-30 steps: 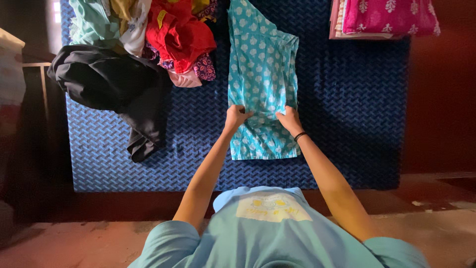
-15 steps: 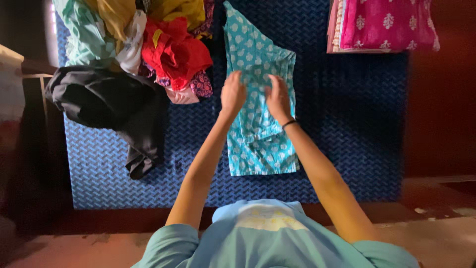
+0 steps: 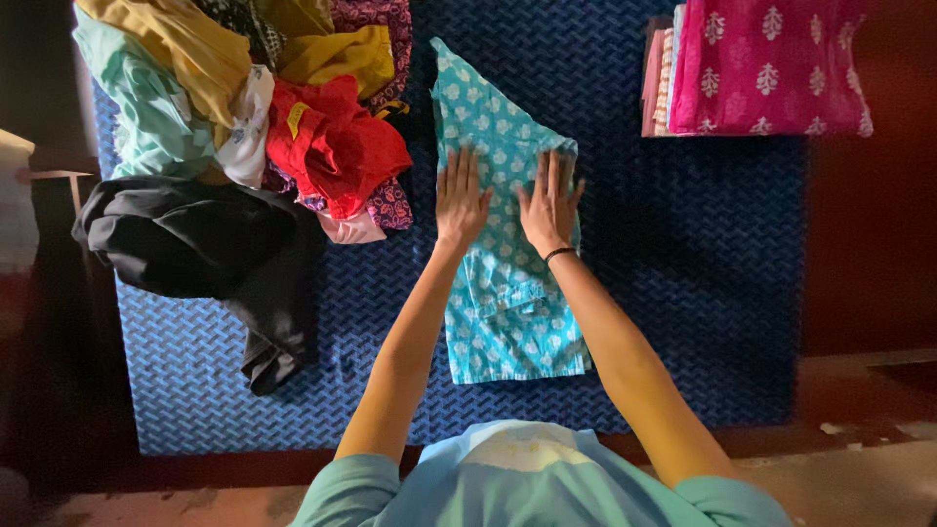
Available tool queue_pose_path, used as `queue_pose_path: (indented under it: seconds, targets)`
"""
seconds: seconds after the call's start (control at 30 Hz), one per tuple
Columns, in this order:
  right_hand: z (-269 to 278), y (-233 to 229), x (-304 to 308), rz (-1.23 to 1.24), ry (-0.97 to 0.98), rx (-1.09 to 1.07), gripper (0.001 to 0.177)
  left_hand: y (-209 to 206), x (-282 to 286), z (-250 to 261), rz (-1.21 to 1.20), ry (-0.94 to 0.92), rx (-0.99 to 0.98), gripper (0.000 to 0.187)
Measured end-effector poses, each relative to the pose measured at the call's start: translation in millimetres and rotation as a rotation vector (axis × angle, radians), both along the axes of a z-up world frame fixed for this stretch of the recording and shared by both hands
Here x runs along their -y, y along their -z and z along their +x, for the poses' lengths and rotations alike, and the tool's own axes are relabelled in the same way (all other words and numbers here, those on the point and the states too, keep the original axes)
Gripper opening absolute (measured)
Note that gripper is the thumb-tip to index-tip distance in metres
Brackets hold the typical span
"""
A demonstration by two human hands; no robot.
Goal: The person folds clothes one by one by spreading each item on a surface, folding the sides and sleeves inward to create a rectangular shape, and placing the folded items into a stack.
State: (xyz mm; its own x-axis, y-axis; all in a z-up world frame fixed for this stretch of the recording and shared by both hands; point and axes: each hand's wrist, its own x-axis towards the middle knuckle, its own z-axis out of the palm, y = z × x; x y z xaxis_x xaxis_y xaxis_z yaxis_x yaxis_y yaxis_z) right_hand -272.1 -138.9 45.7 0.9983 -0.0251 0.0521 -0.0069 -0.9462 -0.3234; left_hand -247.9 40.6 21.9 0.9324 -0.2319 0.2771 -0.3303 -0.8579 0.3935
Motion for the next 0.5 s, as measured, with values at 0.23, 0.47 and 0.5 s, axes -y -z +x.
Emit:
queue_pose_path:
  seconds: [0.23,0.47,0.5]
  targets:
    - [24,24,-26,-0.067,-0.124,-0.017,0.071,0,-2,15,0.231,0.046,-0.119,0.069]
    - [47,33,18,-0.06,0.009,0.031,0.078,6,-12,30,0.105,-0.049,-0.061,0.067]
    - [52,38,26,-0.039,0.083,0.06,0.077,6,-11,34,0.049,-0.064,-0.033,0.069]
